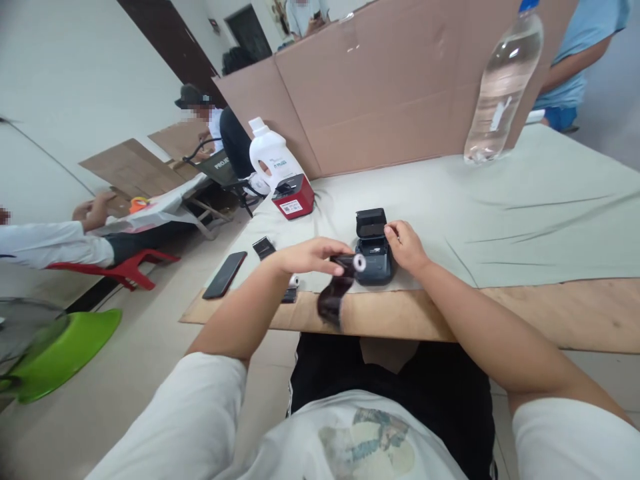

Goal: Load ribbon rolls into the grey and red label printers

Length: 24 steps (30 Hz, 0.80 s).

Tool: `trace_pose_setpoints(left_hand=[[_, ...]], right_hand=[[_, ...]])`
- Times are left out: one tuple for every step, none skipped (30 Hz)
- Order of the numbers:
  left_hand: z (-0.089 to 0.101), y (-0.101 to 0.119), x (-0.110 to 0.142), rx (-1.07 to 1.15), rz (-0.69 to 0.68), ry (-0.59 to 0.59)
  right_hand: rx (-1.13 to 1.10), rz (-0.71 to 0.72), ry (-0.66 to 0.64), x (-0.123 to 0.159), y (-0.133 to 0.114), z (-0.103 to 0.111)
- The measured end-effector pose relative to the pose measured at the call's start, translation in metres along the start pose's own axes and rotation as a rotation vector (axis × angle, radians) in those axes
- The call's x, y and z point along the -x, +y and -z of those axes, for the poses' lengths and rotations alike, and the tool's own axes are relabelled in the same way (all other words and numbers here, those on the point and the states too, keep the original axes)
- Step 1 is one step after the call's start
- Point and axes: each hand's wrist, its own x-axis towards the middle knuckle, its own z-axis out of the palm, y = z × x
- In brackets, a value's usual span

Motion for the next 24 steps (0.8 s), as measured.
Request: trace_pose_setpoints(left_hand=[[-0.005,-0.003,-0.017,-0.104,-0.022,0.054],[-0.009,-0.008,-0.033,-0.221,-0.019,0.123],[-0.011,-0.013,-0.047,-0.338,0.0,0.188],[-0.013,-0.018,-0.058,-0.438,0.03,0.237],[-0.013,-0.022,-0.067,-0.516,0.061,0.268],[-0.013,-0.026,-0.074,-0.569,0.088,0.279],[-0.013,-0.029,-0.078,-0.603,0.106,0.281],[-0.013,-0.032,-0.081,-0.625,0.118,0.279],[-0.013,-0.033,-0.083,-0.642,0.127,0.276],[-0.013,-0.034,-0.084,-0.658,0.135,0.271],[-0.014,-0.034,-0.084,-0.674,0.14,0.265],[-0.014,-0.034,-0.084,-0.689,0.146,0.256],[-0.015,-0.033,-0.084,-0.702,0.15,0.246],[-0.015,-0.032,-0.084,-0.716,0.154,0.236],[-0.015,-0.031,-0.083,-0.73,0.157,0.224],[-0.016,-0.029,-0.083,-0.743,0.16,0.211],[-0.016,-0.027,-0.083,-0.756,0.164,0.196],[-0.016,-0.025,-0.083,-0.768,0.17,0.179],[-0.017,-0.022,-0.082,-0.781,0.177,0.163],[-0.017,-0.019,-0.083,-0.795,0.187,0.149],[-0.018,-0.016,-0.083,-0.811,0.197,0.139],[-0.019,-0.013,-0.083,-0.83,0.208,0.133],[-0.02,-0.01,-0.084,-0.851,0.22,0.128],[-0.021,-0.008,-0.085,-0.871,0.232,0.121]], right_hand=[[-0.004,-0.012,-0.001,0.0,0.0,0.001],[-0.008,-0.025,-0.002,-0.001,0.001,0.001],[-0.01,-0.036,-0.004,-0.001,0.001,0.002],[-0.011,-0.044,-0.008,-0.001,0.001,0.002],[-0.01,-0.049,-0.013,-0.002,0.001,0.002],[-0.009,-0.052,-0.02,-0.002,0.001,0.002],[-0.008,-0.051,-0.027,-0.002,0.001,0.002],[-0.007,-0.05,-0.033,-0.002,0.002,0.002],[-0.006,-0.048,-0.038,-0.002,0.002,0.002],[-0.006,-0.049,-0.04,-0.002,0.003,0.002],[-0.006,-0.052,-0.04,-0.002,0.003,0.001],[-0.006,-0.054,-0.04,-0.002,0.004,0.001],[-0.008,-0.057,-0.039,-0.002,0.004,0.001],[-0.01,-0.059,-0.038,-0.002,0.005,0.001],[-0.014,-0.059,-0.037,-0.002,0.005,0.001],[-0.019,-0.058,-0.039,-0.002,0.005,0.001],[-0.023,-0.056,-0.04,-0.002,0.004,0.001],[-0.025,-0.055,-0.042,-0.002,0.004,0.001],[-0.024,-0.055,-0.043,-0.002,0.003,0.001],[-0.021,-0.057,-0.045,-0.002,0.003,0.001],[-0.017,-0.06,-0.047,-0.002,0.002,0.002],[-0.012,-0.064,-0.049,-0.002,0.002,0.002],[-0.009,-0.067,-0.05,-0.002,0.001,0.002],[-0.008,-0.068,-0.053,-0.002,0.001,0.002]])
